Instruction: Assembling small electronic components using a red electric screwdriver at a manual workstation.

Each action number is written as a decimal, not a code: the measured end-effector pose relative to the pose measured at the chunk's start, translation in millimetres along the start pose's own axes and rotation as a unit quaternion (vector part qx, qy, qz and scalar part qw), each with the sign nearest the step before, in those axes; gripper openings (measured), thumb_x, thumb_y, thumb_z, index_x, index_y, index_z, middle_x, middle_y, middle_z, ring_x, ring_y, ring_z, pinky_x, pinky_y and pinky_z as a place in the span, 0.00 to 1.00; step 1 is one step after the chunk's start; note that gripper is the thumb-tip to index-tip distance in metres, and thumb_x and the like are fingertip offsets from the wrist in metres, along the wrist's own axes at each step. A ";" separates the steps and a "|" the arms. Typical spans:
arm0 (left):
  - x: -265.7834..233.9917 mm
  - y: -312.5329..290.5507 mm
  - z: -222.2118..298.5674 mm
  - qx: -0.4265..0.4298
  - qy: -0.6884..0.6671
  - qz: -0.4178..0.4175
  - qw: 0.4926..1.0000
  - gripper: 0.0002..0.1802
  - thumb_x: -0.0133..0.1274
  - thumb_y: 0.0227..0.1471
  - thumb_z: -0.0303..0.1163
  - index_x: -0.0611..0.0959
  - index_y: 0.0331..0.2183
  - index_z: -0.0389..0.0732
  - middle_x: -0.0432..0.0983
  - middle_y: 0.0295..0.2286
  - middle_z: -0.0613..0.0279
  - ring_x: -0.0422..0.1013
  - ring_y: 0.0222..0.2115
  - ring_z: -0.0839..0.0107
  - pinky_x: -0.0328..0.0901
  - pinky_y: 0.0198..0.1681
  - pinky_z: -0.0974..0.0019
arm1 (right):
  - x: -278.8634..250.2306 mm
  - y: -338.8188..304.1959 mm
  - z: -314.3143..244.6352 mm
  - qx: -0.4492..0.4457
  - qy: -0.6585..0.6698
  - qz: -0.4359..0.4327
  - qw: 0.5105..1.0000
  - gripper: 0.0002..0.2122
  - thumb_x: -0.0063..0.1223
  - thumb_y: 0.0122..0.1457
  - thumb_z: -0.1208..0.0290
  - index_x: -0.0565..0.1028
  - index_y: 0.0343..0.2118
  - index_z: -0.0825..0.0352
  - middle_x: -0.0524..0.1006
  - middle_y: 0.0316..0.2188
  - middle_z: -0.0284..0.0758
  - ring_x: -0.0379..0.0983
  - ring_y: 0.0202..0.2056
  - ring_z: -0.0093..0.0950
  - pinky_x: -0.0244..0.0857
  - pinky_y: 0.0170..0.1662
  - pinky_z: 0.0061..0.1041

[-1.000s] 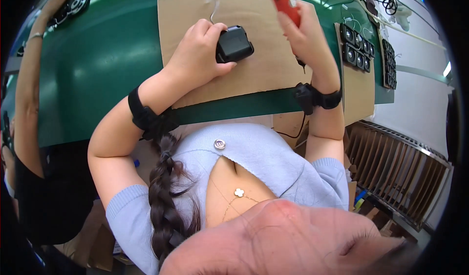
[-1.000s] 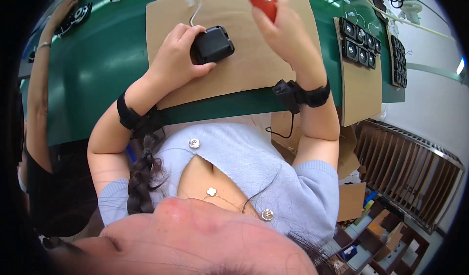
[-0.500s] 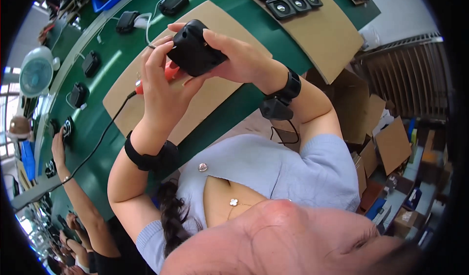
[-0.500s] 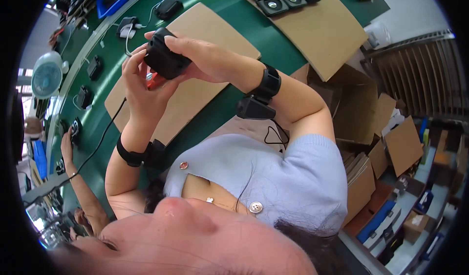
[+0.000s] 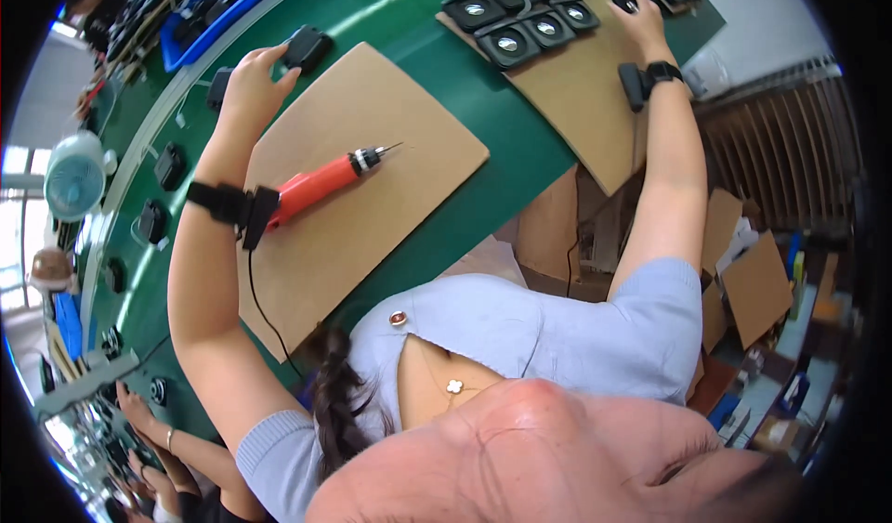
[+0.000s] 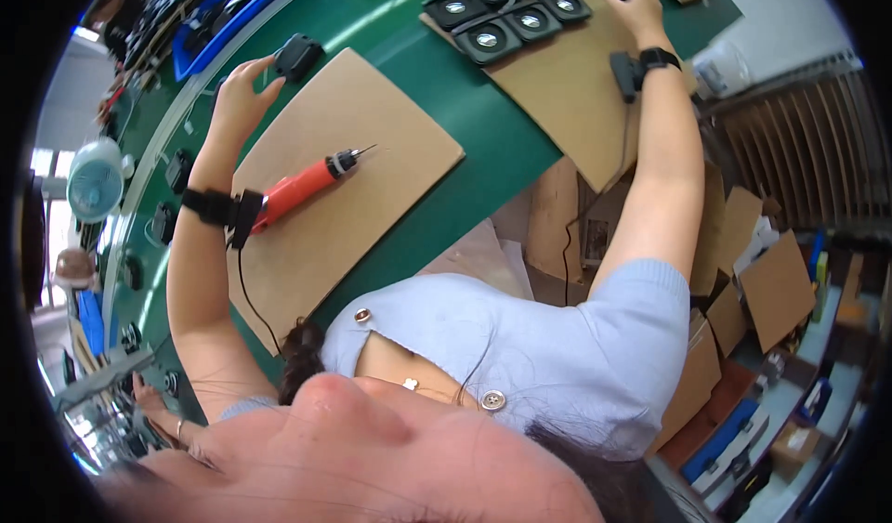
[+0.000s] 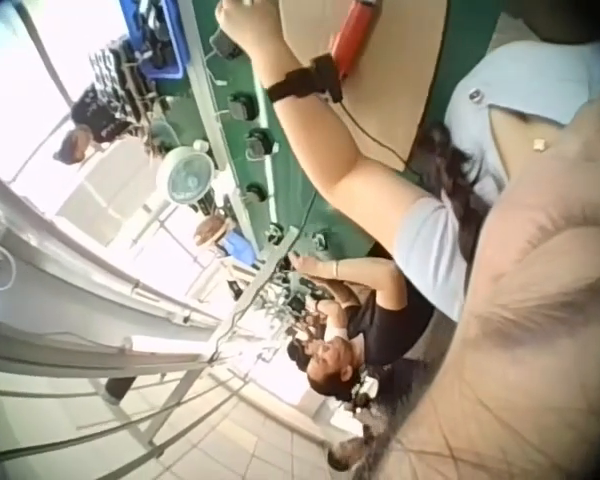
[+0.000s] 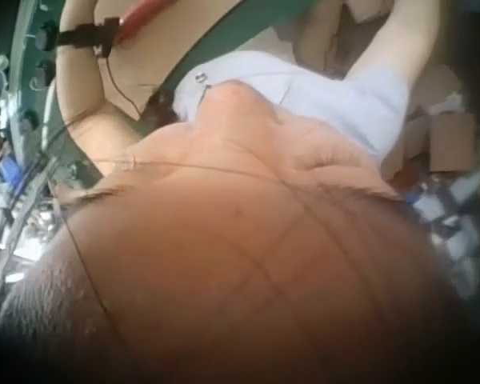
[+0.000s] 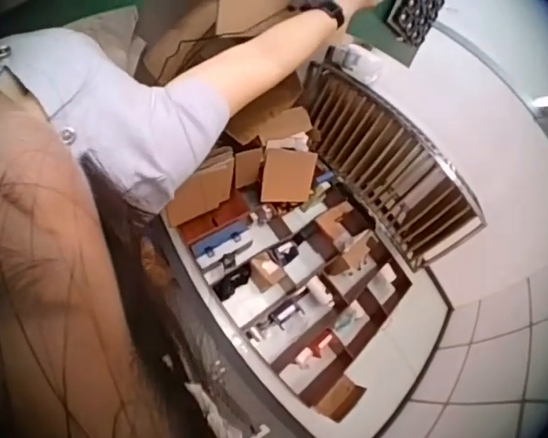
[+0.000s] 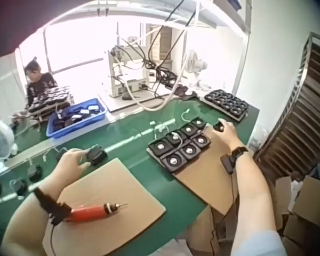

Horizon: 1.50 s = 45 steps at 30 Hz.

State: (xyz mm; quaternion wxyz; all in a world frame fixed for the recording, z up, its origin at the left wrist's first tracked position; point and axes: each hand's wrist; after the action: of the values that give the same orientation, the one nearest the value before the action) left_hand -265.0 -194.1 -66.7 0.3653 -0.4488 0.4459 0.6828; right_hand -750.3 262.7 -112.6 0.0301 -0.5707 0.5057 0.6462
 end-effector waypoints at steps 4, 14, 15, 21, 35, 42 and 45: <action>17.8 6.7 -29.8 -0.114 0.027 -0.025 0.993 0.32 0.64 0.49 0.47 0.81 0.52 0.40 0.79 0.47 0.46 0.73 0.49 0.50 0.67 0.55 0.56 | 29.3 -1.0 5.4 0.017 0.073 -0.151 0.986 0.28 0.60 0.60 0.54 0.72 0.58 0.64 0.78 0.48 0.48 0.76 0.50 0.42 0.68 0.53 0.33; 57.8 60.8 -3.9 -0.073 -0.038 -0.076 0.994 0.40 0.65 0.42 0.49 0.77 0.58 0.46 0.79 0.45 0.43 0.76 0.46 0.49 0.69 0.52 0.56 | -25.4 11.8 7.5 0.098 0.384 0.054 0.916 0.16 0.53 0.66 0.66 0.74 0.53 0.68 0.80 0.47 0.37 0.77 0.46 0.25 0.69 0.48 0.22; 56.1 52.3 -14.4 -0.098 -0.016 -0.082 0.992 0.41 0.66 0.42 0.47 0.76 0.59 0.48 0.79 0.46 0.43 0.76 0.46 0.49 0.69 0.52 0.56 | -36.3 11.8 -46.9 0.069 0.332 0.062 0.939 0.14 0.53 0.65 0.69 0.74 0.50 0.69 0.79 0.39 0.37 0.76 0.40 0.24 0.68 0.43 0.23; -4.5 1.0 -16.0 -0.146 0.006 -0.055 0.988 0.41 0.65 0.42 0.48 0.76 0.59 0.49 0.79 0.45 0.45 0.77 0.45 0.51 0.70 0.51 0.57 | -84.7 -70.5 -352.0 -0.289 0.299 -0.206 0.886 0.16 0.58 0.61 0.64 0.75 0.47 0.70 0.79 0.38 0.41 0.77 0.41 0.31 0.72 0.44 0.28; -71.5 -261.3 63.6 -0.063 -0.135 0.061 0.987 0.36 0.70 0.36 0.29 0.80 0.52 0.45 0.73 0.47 0.48 0.70 0.48 0.48 0.66 0.53 0.53 | -28.8 -115.3 -493.9 -0.307 0.264 -0.361 0.840 0.18 0.59 0.61 0.58 0.75 0.46 0.67 0.78 0.35 0.42 0.76 0.34 0.37 0.71 0.41 0.28; -12.7 -253.0 36.3 -0.059 -0.131 0.078 0.987 0.35 0.72 0.38 0.35 0.80 0.51 0.46 0.73 0.47 0.48 0.70 0.48 0.47 0.67 0.53 0.52 | -100.1 -101.8 -537.4 -0.010 0.744 -0.212 0.633 0.11 0.48 0.65 0.77 0.67 0.49 0.69 0.74 0.28 0.31 0.73 0.25 0.20 0.68 0.30 0.21; -10.9 -246.0 46.1 -0.041 -0.115 0.100 0.987 0.34 0.71 0.39 0.36 0.81 0.52 0.48 0.73 0.47 0.48 0.70 0.48 0.48 0.67 0.53 0.52 | -70.4 -109.7 -542.6 -0.086 0.837 -0.134 0.523 0.14 0.48 0.63 0.79 0.64 0.52 0.69 0.73 0.29 0.32 0.72 0.24 0.21 0.69 0.30 0.21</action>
State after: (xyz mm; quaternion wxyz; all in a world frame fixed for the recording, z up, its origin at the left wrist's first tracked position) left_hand -53.5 -69.5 -116.4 0.3253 -0.3350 0.4150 0.7808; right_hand -274.5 -19.2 -38.0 -0.3700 -0.9100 0.1579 -0.1005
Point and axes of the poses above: each hand's wrist, its own y-axis towards the middle knuckle, its own x-axis out of the palm, z = x × y
